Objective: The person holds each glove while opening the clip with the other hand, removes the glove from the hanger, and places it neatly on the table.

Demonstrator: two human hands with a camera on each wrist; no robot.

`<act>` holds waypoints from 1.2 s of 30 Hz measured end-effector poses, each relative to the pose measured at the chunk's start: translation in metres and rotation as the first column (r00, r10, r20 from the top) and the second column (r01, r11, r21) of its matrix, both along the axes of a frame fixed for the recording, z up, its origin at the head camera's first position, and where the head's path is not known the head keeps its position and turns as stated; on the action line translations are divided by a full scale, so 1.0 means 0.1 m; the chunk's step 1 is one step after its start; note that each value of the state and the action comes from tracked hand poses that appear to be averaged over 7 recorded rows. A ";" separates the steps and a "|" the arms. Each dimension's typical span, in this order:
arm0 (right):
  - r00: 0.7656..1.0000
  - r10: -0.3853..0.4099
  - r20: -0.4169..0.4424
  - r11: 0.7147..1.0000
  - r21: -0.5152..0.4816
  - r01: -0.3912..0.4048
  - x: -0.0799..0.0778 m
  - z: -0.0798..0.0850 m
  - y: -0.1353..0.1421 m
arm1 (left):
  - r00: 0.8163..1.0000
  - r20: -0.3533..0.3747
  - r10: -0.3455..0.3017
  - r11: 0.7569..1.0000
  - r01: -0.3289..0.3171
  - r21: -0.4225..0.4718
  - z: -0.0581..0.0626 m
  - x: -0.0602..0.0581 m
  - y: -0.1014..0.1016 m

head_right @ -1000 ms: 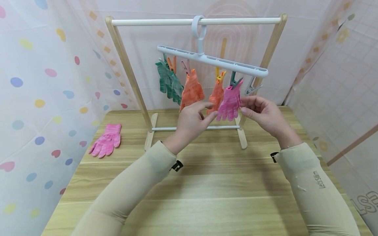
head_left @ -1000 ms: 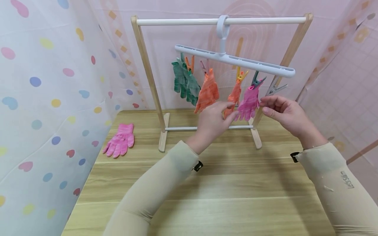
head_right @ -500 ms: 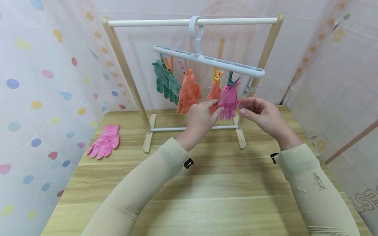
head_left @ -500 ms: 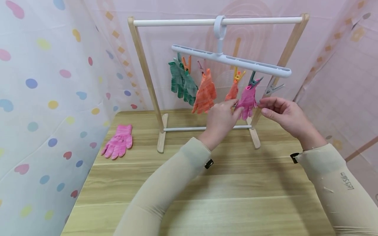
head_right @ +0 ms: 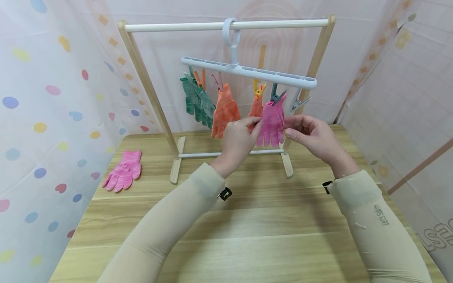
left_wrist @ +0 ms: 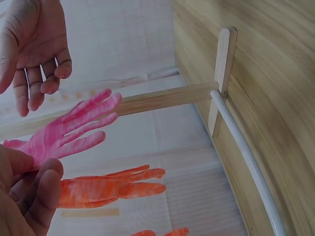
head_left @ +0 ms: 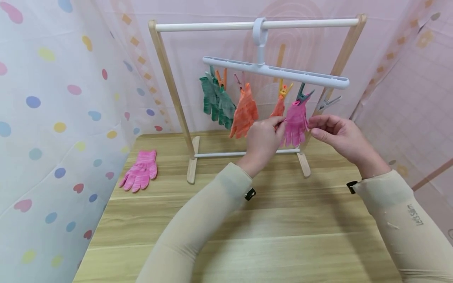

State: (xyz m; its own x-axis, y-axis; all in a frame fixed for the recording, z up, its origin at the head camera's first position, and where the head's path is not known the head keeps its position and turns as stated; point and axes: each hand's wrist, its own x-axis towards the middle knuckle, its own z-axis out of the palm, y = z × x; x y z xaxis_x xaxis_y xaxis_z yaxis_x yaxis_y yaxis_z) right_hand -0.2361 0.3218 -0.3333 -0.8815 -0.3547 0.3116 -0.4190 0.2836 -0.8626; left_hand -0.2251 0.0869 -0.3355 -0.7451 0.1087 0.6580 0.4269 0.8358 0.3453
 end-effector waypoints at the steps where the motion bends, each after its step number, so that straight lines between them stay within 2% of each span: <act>1: 1.000 0.009 -0.004 1.000 -0.009 -0.009 -0.01 0.00 0.00 | 1.000 0.004 -0.006 1.000 0.006 0.008 0.00 0.00 0.00; 7: 0.999 0.034 -0.024 0.999 -0.034 -0.035 -0.08 0.02 0.02 | 1.000 0.006 -0.019 1.000 0.019 0.015 -0.02 0.02 0.00; 11: 0.999 0.008 -0.046 1.000 -0.020 -0.009 -0.13 0.09 0.08 | 1.000 0.005 -0.010 1.000 0.010 0.023 -0.02 0.05 0.02; 15: 0.997 -0.034 -0.063 0.999 -0.038 0.032 -0.20 0.20 0.16 | 1.000 0.016 -0.001 1.000 0.000 0.028 -0.02 0.07 0.04; 19: 0.997 -0.043 -0.064 0.994 -0.104 0.036 -0.28 0.34 0.24 | 0.999 0.033 0.006 0.999 -0.008 0.040 -0.02 0.09 0.06; 22: 0.998 -0.020 -0.063 0.984 -0.181 0.008 -0.35 0.46 0.24 | 0.999 0.032 0.007 0.999 -0.008 0.048 -0.02 0.10 0.07; 24: 0.996 -0.033 -0.087 0.983 -0.182 0.017 -0.39 0.54 0.23 | 1.000 0.027 0.003 0.999 -0.004 0.051 -0.02 0.10 0.06; 28: 0.993 -0.057 -0.108 0.991 -0.125 0.043 -0.46 0.68 0.21 | 1.000 0.023 0.003 0.999 -0.004 0.048 -0.02 0.10 0.06; 36: 0.997 -0.059 -0.054 0.998 0.016 0.060 -0.56 0.84 0.16 | 1.000 0.025 0.018 0.999 -0.019 0.035 -0.03 0.11 0.07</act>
State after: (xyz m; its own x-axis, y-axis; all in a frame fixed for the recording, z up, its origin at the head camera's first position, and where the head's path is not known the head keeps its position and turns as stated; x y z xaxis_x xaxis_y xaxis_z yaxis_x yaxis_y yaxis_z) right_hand -0.2923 0.3376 -0.2490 -0.8834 -0.3081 0.3531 -0.4465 0.3246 -0.8338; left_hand -0.2137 0.0934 -0.3384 -0.7626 0.0716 0.6429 0.4025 0.8305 0.3850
